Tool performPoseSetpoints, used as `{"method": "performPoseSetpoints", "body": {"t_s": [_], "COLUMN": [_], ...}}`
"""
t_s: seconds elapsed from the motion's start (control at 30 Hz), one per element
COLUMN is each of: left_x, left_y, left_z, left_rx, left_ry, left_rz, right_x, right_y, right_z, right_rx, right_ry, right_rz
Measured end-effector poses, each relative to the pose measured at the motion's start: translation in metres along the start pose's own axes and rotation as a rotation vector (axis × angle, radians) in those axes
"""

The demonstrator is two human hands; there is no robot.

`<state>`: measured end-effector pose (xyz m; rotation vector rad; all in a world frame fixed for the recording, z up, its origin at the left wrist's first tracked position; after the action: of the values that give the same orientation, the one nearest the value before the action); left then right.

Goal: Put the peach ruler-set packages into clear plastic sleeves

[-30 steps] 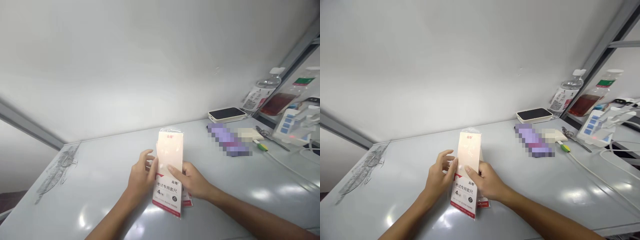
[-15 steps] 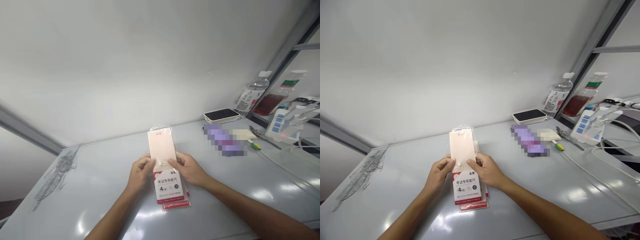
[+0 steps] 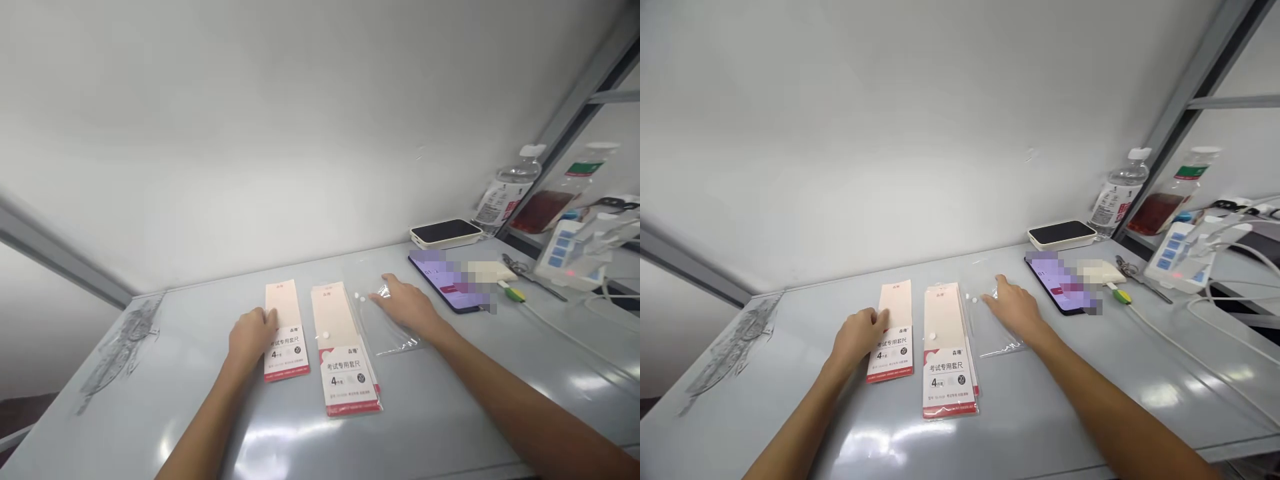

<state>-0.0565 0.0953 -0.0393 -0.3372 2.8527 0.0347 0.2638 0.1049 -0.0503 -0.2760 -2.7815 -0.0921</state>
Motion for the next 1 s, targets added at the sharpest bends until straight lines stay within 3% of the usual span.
{"method": "performPoseSetpoints", "body": {"t_s": [0.2, 0.3, 0.37, 0.5, 0.67, 0.77, 0.83, 1.0], "left_x": [-0.009, -0.031, -0.049, -0.075, -0.081, -0.081, -0.081, -0.083], "left_y": [-0.004, -0.017, -0.032, -0.06, -0.066, -0.064, -0.064, -0.068], "left_z": [-0.009, -0.013, -0.007, 0.014, 0.023, 0.022, 0.021, 0.009], "left_rx": [-0.071, -0.136, -0.115, -0.009, 0.022, 0.015, 0.012, -0.094], "left_ry": [0.141, 0.167, 0.143, 0.136, 0.131, 0.173, 0.171, -0.099], "left_rz": [0.041, 0.185, 0.293, 0.43, 0.49, 0.54, 0.565, 0.645], "right_x": [0.01, 0.022, 0.034, 0.066, 0.089, 0.089, 0.085, 0.076], "right_y": [-0.009, -0.015, -0.024, -0.047, -0.07, -0.072, -0.069, -0.066], "right_z": [-0.011, -0.022, -0.026, -0.016, -0.001, -0.002, -0.005, -0.015], "right_rx": [-0.072, -0.231, -0.301, -0.237, -0.134, -0.138, -0.146, -0.094], "right_ry": [-0.199, -0.183, -0.096, 0.088, 0.122, 0.124, 0.129, 0.253], "right_rz": [-0.077, -0.178, -0.272, -0.488, -0.682, -0.669, -0.586, -0.325]}}
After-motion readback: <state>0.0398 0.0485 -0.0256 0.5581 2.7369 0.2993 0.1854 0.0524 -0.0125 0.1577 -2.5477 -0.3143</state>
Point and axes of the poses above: each hand's wrist, its own y-axis towards the middle knuckle, its own z-axis out of the palm, x = y × z, the point moved 6 cm from there along y, towards the middle knuckle, and after that the axes turned 6 degrees about -x, right-handed, at the moved point
